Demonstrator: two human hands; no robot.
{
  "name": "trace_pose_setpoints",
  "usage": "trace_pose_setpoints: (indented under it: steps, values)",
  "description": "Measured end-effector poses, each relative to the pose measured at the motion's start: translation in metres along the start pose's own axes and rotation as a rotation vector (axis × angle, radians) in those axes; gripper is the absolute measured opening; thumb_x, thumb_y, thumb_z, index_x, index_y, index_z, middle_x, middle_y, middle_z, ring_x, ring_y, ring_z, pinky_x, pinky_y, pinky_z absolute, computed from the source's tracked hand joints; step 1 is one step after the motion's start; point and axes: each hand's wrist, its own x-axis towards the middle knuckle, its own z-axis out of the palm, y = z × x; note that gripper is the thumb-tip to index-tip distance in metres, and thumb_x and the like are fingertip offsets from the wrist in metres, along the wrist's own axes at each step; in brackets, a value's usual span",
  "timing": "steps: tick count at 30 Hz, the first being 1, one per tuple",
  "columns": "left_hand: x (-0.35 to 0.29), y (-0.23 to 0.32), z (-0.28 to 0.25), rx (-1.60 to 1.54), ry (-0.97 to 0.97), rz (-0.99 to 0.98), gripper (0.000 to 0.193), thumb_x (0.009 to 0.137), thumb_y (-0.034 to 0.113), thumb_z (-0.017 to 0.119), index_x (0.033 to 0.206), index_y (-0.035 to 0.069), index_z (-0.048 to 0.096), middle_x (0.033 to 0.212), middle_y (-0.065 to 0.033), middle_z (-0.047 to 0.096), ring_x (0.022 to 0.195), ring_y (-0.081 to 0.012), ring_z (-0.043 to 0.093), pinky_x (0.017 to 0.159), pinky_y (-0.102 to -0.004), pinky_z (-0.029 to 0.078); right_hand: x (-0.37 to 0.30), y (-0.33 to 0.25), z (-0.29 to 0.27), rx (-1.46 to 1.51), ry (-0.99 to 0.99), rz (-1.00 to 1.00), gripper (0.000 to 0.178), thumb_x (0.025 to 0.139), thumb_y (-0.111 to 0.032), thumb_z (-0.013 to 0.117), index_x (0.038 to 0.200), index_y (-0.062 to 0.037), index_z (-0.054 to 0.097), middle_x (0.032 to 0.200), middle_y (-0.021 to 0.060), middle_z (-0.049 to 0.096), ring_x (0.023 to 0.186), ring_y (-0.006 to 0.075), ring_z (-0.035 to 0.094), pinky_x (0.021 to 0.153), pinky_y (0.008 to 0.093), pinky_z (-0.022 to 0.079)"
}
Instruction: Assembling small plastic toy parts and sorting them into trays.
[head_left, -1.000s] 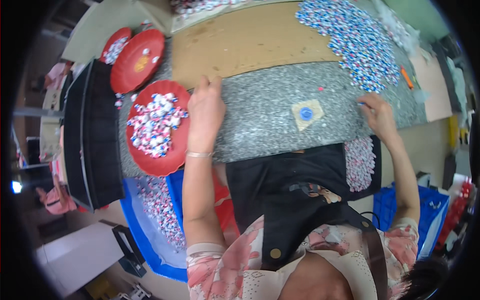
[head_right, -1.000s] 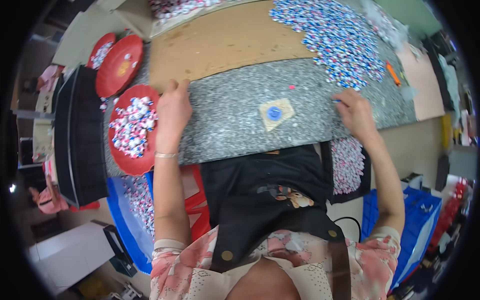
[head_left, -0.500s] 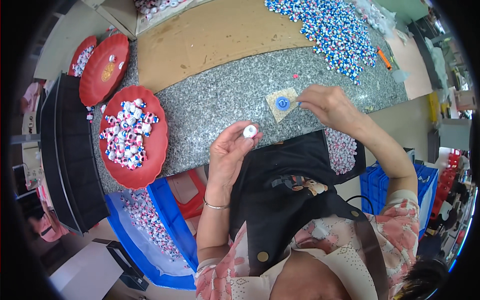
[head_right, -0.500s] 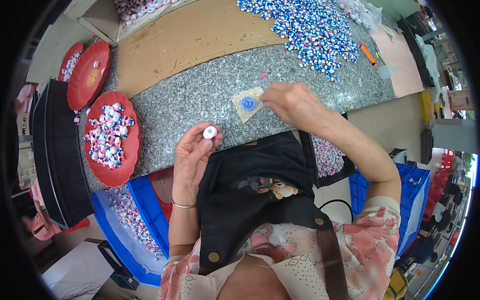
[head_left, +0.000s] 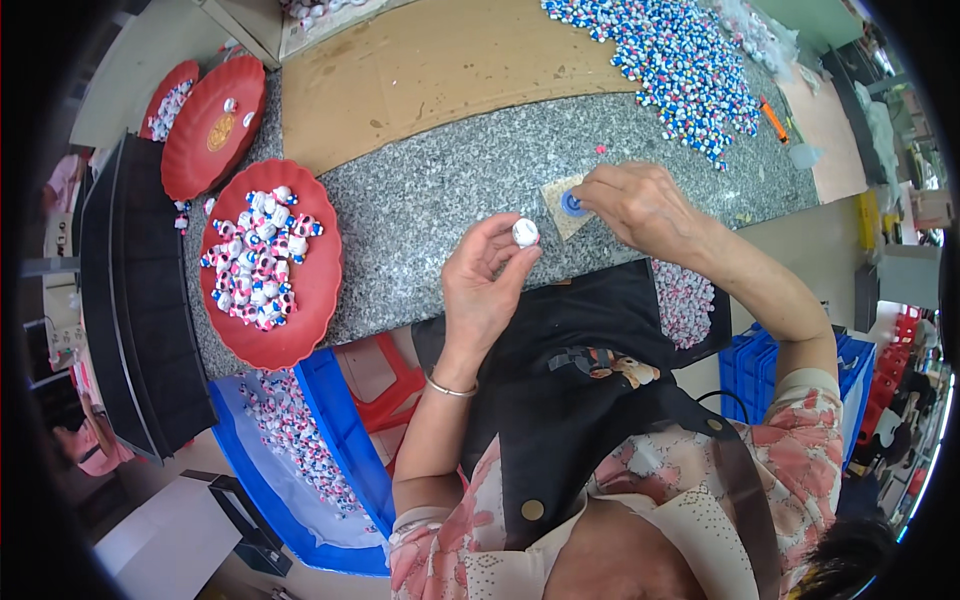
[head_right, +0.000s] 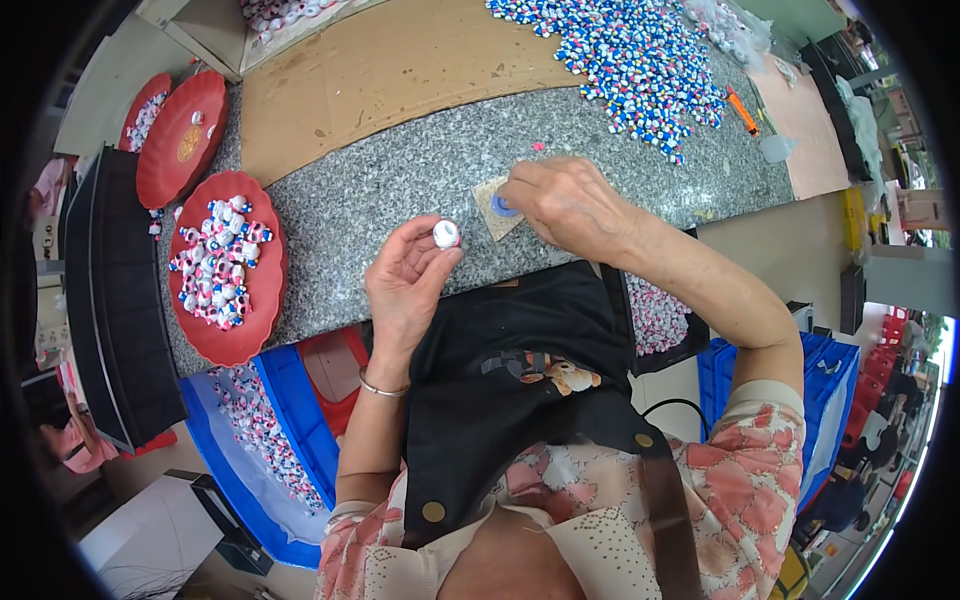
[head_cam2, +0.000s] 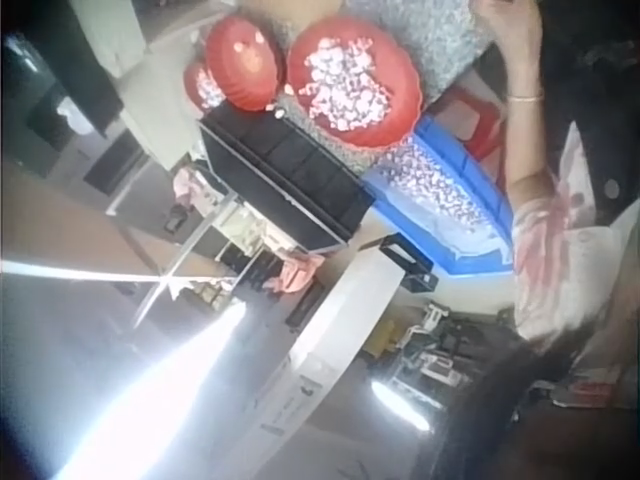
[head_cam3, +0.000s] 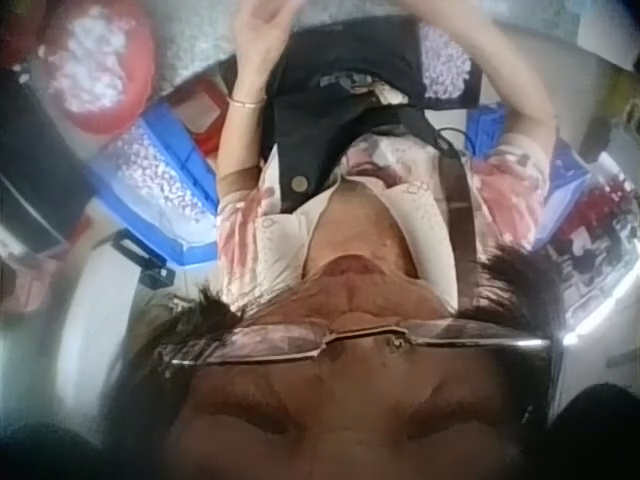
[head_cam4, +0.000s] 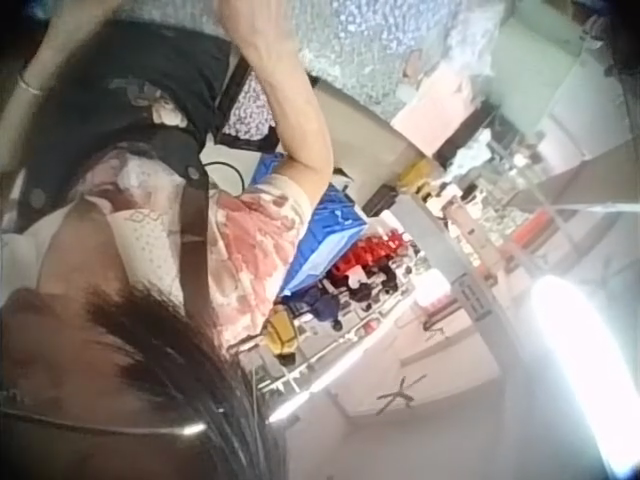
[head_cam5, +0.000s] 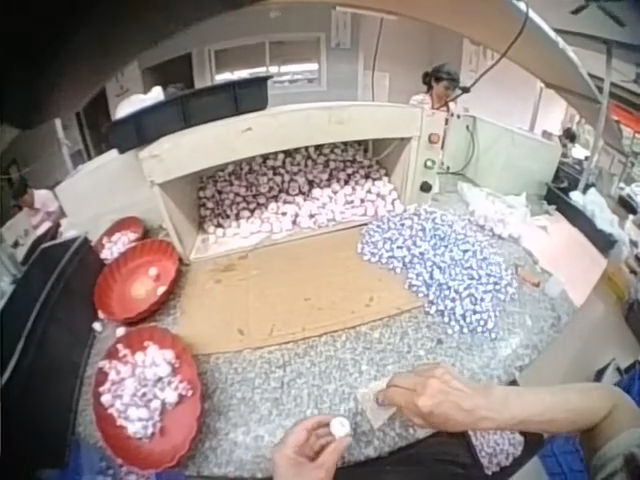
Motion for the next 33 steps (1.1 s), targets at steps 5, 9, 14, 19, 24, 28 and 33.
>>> trace_pose_setpoints:
  steps: [5, 9, 14, 19, 24, 28, 33]
  values:
    - [0.008, -0.01, 0.012, 0.524, 0.023, 0.372, 0.035, 0.078, -0.011, 0.067, 0.111, -0.001, 0.06, 0.104, -0.0106, 0.065, 0.094, -0.0147, 0.064, 0.078, -0.0259, 0.055, -0.002, -0.024, -0.009, 0.418, 0.088, 0.425, 0.018, 0.083, -0.003, 0.066, 0.1, 0.0007, 0.066, 0.08, 0.0084, 0.067, 0.069, 0.0179, 0.066, 0.063, 0.0299, 0.051]
    - [0.009, -0.011, 0.022, 0.745, -0.002, 0.704, 0.038, 0.074, -0.004, 0.073, 0.11, 0.0, 0.063, 0.102, -0.0148, 0.064, 0.085, -0.0229, 0.066, 0.07, -0.0304, 0.054, -0.011, -0.031, -0.001, 1.101, 0.08, 0.839, 0.018, 0.083, -0.003, 0.068, 0.1, 0.0004, 0.068, 0.081, 0.0065, 0.068, 0.075, 0.0124, 0.065, 0.066, 0.0267, 0.051]
    - [0.01, 0.005, 0.013, 0.44, -0.287, 0.286, 0.037, 0.079, -0.004, 0.068, 0.116, -0.002, 0.063, 0.098, -0.0128, 0.065, 0.08, -0.0176, 0.065, 0.068, -0.0259, 0.052, -0.015, -0.032, -0.021, 0.685, -0.035, 0.537, 0.015, 0.082, -0.001, 0.067, 0.097, -0.0012, 0.069, 0.082, 0.008, 0.068, 0.077, 0.0149, 0.067, 0.066, 0.027, 0.051]
    - [0.003, 0.018, 0.01, 0.249, -0.467, -0.013, 0.026, 0.092, 0.003, 0.054, 0.117, -0.004, 0.062, 0.089, -0.0094, 0.064, 0.072, -0.0114, 0.061, 0.064, -0.0225, 0.049, -0.021, -0.038, -0.008, 0.616, 0.082, 0.218, 0.013, 0.08, 0.0, 0.068, 0.093, -0.001, 0.069, 0.078, 0.0108, 0.065, 0.067, 0.0198, 0.065, 0.057, 0.0292, 0.05]
    - [-0.004, 0.024, 0.006, 0.147, -0.417, -0.079, 0.026, 0.094, 0.003, 0.052, 0.116, -0.003, 0.063, 0.09, -0.0084, 0.063, 0.074, -0.01, 0.06, 0.065, -0.0217, 0.049, -0.015, -0.049, -0.002, 0.69, 0.125, 0.291, 0.006, 0.08, -0.006, 0.068, 0.086, -0.0033, 0.067, 0.074, 0.01, 0.062, 0.065, 0.028, 0.063, 0.056, 0.0351, 0.047]
    - [-0.003, 0.041, -0.007, 0.282, -0.325, -0.088, 0.026, 0.09, 0.003, 0.059, 0.115, -0.002, 0.064, 0.091, -0.0086, 0.063, 0.078, -0.0117, 0.062, 0.068, -0.0225, 0.049, 0.001, -0.045, -0.001, 0.753, 0.004, 0.253, 0.022, 0.083, -0.009, 0.066, 0.105, -0.0057, 0.067, 0.08, 0.0102, 0.063, 0.075, 0.0262, 0.065, 0.066, 0.0344, 0.05]
    - [-0.002, 0.098, -0.075, 0.701, 0.212, 0.313, 0.024, 0.083, -0.003, 0.065, 0.107, -0.003, 0.064, 0.097, -0.0097, 0.064, 0.084, -0.0143, 0.06, 0.075, -0.0253, 0.047, 0.011, -0.015, -0.016, 0.682, -0.029, 0.317, 0.039, 0.085, -0.007, 0.065, 0.123, -0.0041, 0.058, 0.106, 0.0113, 0.062, 0.094, 0.0185, 0.063, 0.082, 0.0315, 0.051]
